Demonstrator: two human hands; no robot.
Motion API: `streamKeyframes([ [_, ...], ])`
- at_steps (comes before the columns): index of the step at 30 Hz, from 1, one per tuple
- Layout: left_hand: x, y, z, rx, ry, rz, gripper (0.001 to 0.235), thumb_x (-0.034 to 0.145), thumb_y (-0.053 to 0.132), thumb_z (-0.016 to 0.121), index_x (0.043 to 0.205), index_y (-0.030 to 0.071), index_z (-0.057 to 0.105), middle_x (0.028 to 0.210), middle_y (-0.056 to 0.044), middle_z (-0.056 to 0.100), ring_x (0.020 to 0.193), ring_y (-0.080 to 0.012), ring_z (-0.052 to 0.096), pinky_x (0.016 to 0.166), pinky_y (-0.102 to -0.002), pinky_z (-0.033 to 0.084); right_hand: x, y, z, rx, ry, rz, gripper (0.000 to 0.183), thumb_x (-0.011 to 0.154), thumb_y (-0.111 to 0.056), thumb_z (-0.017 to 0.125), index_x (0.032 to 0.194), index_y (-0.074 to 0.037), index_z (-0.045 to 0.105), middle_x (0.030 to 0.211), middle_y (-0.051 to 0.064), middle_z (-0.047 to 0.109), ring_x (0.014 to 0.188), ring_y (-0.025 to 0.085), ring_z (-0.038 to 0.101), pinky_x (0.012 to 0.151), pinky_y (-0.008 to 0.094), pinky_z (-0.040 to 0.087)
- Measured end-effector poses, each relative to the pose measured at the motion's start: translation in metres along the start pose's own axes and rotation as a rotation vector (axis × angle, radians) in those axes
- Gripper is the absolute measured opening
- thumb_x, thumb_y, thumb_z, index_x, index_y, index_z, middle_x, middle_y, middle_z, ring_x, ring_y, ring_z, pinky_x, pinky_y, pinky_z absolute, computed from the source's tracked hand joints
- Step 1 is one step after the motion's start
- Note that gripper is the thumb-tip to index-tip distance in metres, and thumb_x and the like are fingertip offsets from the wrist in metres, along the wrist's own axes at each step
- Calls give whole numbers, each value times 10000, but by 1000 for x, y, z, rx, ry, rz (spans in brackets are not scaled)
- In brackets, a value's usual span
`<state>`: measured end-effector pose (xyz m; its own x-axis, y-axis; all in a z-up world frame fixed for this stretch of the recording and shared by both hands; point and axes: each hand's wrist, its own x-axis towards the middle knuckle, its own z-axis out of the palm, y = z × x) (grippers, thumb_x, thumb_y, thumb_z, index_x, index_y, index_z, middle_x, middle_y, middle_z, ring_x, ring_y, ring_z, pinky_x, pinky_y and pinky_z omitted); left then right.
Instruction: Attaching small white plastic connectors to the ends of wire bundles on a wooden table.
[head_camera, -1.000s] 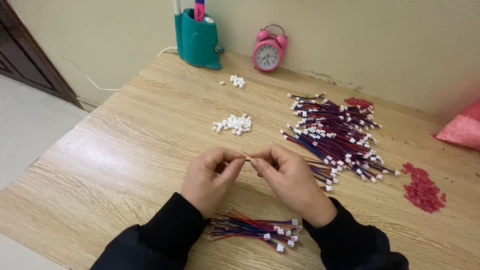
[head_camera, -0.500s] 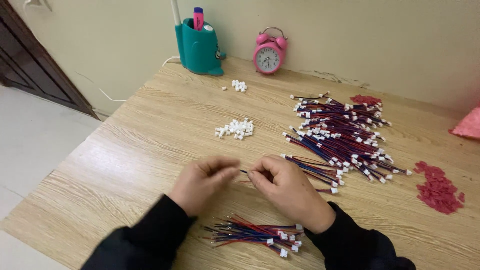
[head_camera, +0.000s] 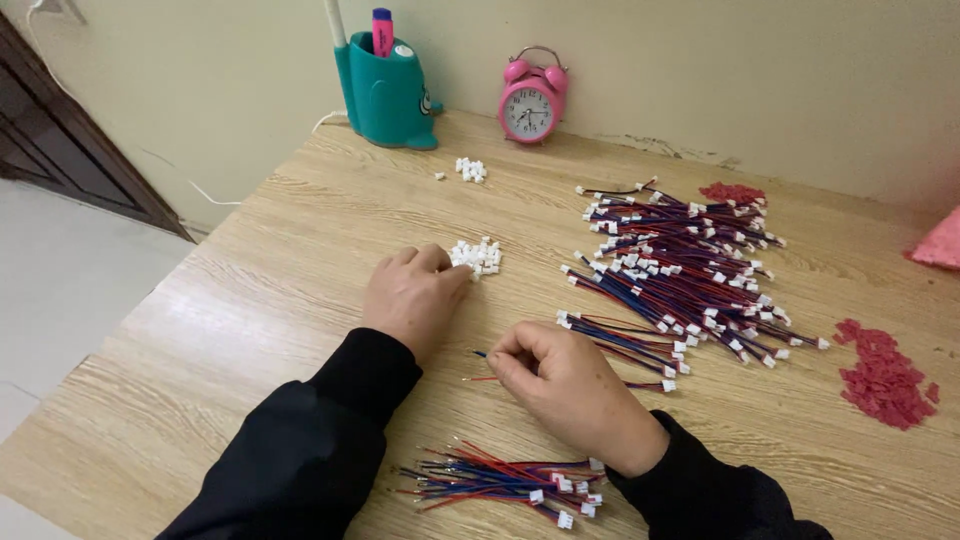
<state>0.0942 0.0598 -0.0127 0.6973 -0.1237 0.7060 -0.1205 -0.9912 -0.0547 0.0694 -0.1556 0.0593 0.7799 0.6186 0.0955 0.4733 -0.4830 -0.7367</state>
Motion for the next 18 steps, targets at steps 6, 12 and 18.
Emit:
streamKeyframes([
  [6,-6,-3,-3,5,-148,49,109,807,288,607,862,270,700,845,19,630,766,-278,579,674,-428,461,-2,-6,-4,11,-29,66,151,842,-240,643,717,-159,666,694,-51,669,666,95,593,661,275,451],
  [12,-7,3,-14,-2,49,27,139,704,251,688,842,244,672,728,-15,606,679,-287,592,580,-435,471,-1,0,1,16,-11,-18,139,838,-226,639,725,-157,681,691,-49,686,647,101,601,649,285,458],
  [18,2,11,10,-53,13,22,103,850,343,653,797,266,696,755,19,639,644,-256,577,573,-416,466,-4,-8,-2,71,-32,47,152,845,-208,637,711,-152,682,653,-63,653,630,75,564,622,263,444],
])
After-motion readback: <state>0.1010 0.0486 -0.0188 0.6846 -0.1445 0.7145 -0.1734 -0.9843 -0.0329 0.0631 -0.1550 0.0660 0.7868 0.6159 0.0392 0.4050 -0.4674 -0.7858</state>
